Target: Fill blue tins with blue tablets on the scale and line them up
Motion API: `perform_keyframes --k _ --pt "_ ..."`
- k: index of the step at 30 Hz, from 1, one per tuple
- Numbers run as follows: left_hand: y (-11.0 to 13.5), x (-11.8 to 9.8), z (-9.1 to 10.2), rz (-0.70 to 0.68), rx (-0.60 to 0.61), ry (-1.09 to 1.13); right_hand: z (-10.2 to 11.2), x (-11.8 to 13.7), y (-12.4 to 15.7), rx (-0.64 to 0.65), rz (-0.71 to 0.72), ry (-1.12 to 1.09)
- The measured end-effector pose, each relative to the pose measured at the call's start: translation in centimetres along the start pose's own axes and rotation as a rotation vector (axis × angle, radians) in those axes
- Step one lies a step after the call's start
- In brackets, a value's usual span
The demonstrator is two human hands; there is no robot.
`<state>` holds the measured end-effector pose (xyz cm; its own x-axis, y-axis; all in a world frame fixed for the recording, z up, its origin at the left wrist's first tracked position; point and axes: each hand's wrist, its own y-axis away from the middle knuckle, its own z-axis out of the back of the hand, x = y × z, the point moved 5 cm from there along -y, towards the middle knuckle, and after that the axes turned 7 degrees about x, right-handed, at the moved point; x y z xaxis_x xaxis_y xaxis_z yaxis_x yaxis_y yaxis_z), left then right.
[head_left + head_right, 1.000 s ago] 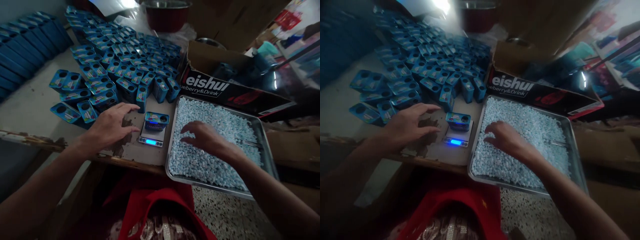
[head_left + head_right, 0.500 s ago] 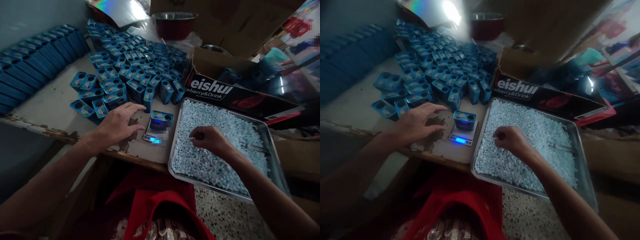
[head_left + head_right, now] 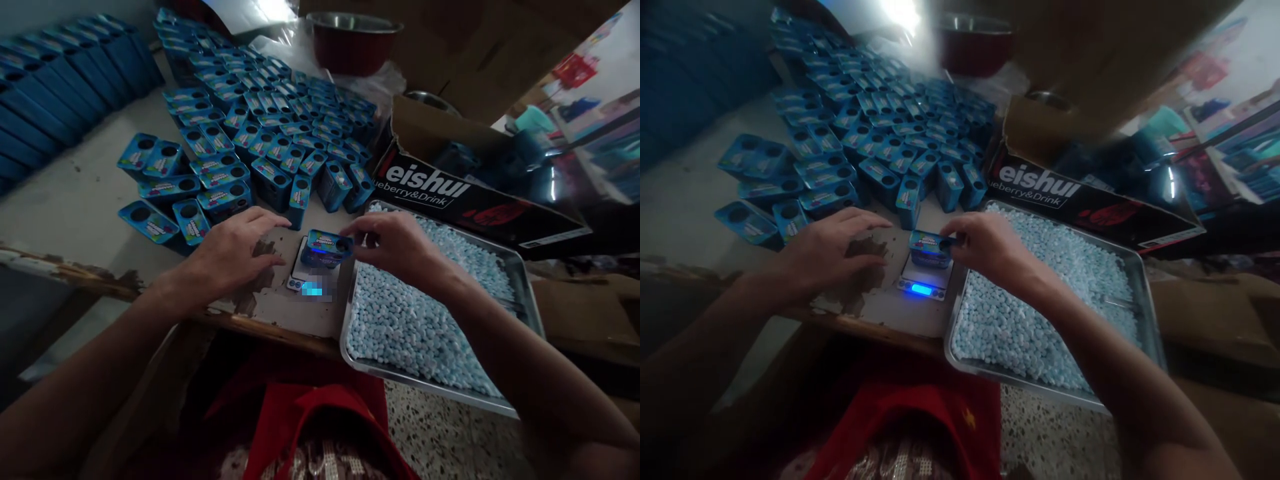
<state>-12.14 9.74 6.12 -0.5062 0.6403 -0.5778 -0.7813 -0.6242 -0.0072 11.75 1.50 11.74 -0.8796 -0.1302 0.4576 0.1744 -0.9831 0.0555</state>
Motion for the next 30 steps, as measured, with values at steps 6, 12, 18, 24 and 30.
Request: perform_keyframes --k 6,12,18,24,30 --pt "0.4 -0.6 -0.3 -0.046 0.0 -0.002 -3.4 -6.1 7.0 0.182 -0.305 0.252" --pt "0.2 -1.8 -0.1 -0.051 0.002 -0.07 -7.6 -7.2 9.7 0.295 -0.265 0.306" --pt "1.0 -1.6 0.9 0.043 -0.019 -0.13 -4.5 -8.5 8.5 0.193 -0.361 0.05" --pt "0.0 -1.5 -0.3 0.064 0.04 -0.127 -1.6 -7.7 6.9 0.078 -0.334 -0.232" --pt "-1.4 -1.5 -0.6 0.0 0.034 -0.102 0.5 -2.0 2.0 0.035 -0.047 -0.288"
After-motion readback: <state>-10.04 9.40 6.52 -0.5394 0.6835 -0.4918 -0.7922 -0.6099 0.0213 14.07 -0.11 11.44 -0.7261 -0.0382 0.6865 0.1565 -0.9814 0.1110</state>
